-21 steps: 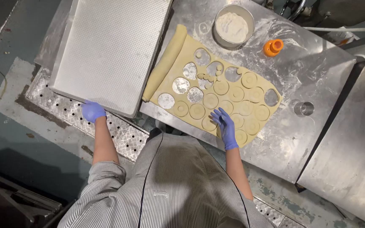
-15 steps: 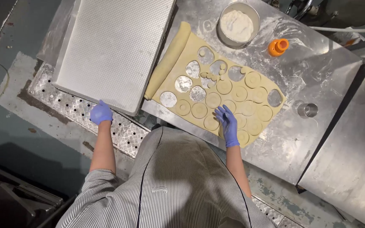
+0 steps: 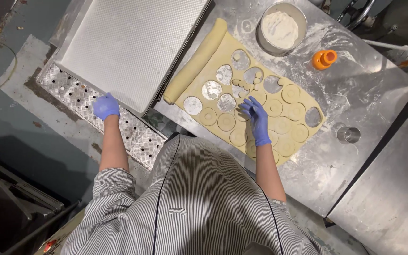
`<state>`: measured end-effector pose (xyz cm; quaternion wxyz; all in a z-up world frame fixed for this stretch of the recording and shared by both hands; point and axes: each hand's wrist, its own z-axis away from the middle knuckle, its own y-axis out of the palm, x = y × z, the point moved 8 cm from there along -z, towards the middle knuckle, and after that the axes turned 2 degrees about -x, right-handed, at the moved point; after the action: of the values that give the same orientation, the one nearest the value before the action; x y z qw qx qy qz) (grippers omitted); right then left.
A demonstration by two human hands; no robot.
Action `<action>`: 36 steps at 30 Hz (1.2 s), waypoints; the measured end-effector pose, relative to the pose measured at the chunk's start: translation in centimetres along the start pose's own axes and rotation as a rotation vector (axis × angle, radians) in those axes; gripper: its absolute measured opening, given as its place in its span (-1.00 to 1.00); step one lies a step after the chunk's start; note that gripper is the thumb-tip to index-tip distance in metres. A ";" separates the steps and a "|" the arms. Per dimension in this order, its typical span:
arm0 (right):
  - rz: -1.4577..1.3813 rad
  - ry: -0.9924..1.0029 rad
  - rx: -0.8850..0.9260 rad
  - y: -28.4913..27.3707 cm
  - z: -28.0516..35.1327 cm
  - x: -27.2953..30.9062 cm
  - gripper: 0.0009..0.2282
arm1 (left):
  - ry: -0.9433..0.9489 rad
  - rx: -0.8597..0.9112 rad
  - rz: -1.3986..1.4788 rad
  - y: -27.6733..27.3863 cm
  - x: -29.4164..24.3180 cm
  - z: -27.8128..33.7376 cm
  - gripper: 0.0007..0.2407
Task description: Transfer dough rings to a baking tray and gather the remaining dough.
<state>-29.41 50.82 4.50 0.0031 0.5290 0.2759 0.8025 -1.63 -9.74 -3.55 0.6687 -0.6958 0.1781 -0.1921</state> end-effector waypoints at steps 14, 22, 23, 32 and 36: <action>-0.068 0.055 -0.238 -6.5 5.4 -3.5 -0.51 | -0.356 0.046 0.587 -1.9 5.1 7.9 -0.57; 0.021 -0.070 -0.398 -11.8 4.0 -0.1 -0.56 | -0.510 -0.034 1.222 4.9 6.0 6.4 -0.54; 0.114 -0.106 -0.475 -13.4 3.8 0.9 -0.59 | -0.566 -0.028 1.235 5.0 6.0 6.4 -0.55; 0.706 -0.455 -0.693 -27.8 -3.1 5.9 -0.69 | -0.702 0.037 1.424 4.7 5.2 7.6 -0.61; 1.355 -0.405 -0.594 -26.6 -5.9 9.9 -0.65 | -0.686 0.044 0.973 5.1 6.8 7.0 -0.60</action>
<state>-46.46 73.68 -0.64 -0.2971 0.6962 -0.3418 0.5570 7.78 -7.37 -8.66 0.7137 -0.5425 0.2463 0.3685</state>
